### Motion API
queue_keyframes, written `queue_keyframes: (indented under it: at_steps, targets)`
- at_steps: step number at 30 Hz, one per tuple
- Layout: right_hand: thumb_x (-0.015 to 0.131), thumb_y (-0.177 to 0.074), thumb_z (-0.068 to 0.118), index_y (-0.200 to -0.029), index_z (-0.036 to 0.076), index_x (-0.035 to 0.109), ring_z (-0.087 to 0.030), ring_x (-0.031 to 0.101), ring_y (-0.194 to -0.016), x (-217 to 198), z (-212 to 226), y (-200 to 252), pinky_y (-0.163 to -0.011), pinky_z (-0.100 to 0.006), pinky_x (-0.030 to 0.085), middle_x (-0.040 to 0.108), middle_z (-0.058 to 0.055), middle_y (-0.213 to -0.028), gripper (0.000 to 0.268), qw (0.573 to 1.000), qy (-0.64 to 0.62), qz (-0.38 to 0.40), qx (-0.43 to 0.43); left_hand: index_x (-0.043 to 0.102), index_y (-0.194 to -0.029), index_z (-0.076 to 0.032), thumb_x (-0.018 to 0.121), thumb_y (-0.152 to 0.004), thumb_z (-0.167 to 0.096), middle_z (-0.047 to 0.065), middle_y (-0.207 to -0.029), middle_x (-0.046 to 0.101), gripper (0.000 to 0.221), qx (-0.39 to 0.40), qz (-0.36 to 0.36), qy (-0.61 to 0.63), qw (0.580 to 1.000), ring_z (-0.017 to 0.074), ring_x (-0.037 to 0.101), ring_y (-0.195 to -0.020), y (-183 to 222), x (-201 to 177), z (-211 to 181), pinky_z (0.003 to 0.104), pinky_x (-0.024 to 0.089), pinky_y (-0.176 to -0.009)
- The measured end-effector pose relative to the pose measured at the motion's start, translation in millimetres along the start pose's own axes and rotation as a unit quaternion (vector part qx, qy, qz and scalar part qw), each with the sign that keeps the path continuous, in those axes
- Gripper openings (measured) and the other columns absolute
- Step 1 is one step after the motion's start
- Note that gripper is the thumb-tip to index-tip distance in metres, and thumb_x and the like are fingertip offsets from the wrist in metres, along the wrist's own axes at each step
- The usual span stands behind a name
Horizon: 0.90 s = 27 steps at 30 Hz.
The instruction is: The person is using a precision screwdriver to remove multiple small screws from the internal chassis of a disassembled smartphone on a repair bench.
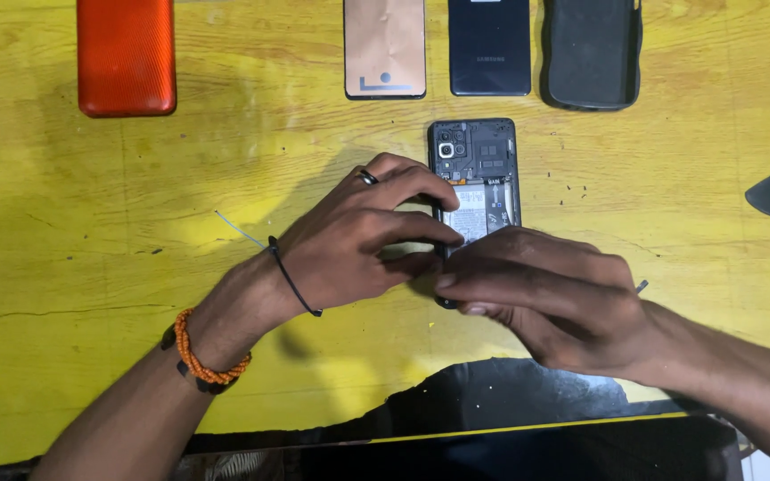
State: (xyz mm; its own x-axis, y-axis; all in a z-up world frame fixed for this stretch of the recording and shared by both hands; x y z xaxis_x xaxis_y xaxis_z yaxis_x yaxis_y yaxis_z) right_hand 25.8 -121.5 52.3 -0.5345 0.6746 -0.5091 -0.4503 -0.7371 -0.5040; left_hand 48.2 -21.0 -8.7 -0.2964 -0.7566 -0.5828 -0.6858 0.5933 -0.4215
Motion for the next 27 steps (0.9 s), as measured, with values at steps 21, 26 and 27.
queue_keyframes:
  at_steps: [21, 26, 27]
  targets:
    - [0.047, -0.105, 0.003, -0.121, 0.004, 0.056, -0.033, 0.079, -0.117, 5.0, -15.6, 12.8, -0.103, -0.043, 0.063, 0.072, -0.019, -0.125, 0.018, 0.999, -0.035, 0.027, 0.026, 0.077, -0.099, -0.005, 0.077, -0.094, -0.01, 0.008, -0.122, 0.061, 0.008, -0.005, 0.002, -0.031, 1.0, 0.0299, 0.054, -0.117, 1.8, 1.5, -0.6, 0.043, 0.054, -0.09]
    - [0.066, -0.094, 0.013, -0.108, 0.002, 0.066, -0.025, 0.067, -0.102, -2.0, -15.3, 15.1, -0.091, -0.035, 0.061, 0.061, -0.015, -0.111, 0.018, 0.999, 0.006, -0.027, -0.017, 0.072, -0.102, -0.001, 0.07, -0.094, -0.001, 0.01, -0.121, 0.064, 0.009, 0.01, -0.006, -0.045, 0.999, 0.031, 0.06, -0.119, 2.3, -1.3, -6.4, 0.045, 0.056, -0.095]
    - [0.075, -0.089, 0.017, -0.103, 0.003, 0.071, -0.02, 0.064, -0.092, -6.2, -12.3, 13.0, -0.081, -0.029, 0.058, 0.061, -0.01, -0.101, 0.02, 0.998, 0.029, -0.04, -0.026, 0.07, -0.105, 0.001, 0.071, -0.092, 0.004, 0.013, -0.117, 0.067, 0.013, 0.028, -0.028, -0.049, 0.998, 0.0338, 0.063, -0.116, 2.3, -5.2, -10.5, 0.046, 0.056, -0.095]
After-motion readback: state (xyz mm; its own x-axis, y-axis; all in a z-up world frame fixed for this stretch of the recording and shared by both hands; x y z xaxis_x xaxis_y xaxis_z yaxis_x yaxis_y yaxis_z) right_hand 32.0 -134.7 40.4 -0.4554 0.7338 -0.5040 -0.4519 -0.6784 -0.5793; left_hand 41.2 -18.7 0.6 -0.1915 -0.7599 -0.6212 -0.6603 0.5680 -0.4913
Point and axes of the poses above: each hand's wrist, its own y-axis away from the middle knuckle, its own x-axis out of the palm, z = x × y, the point moved 10 cm from there along -y, towards the middle knuckle
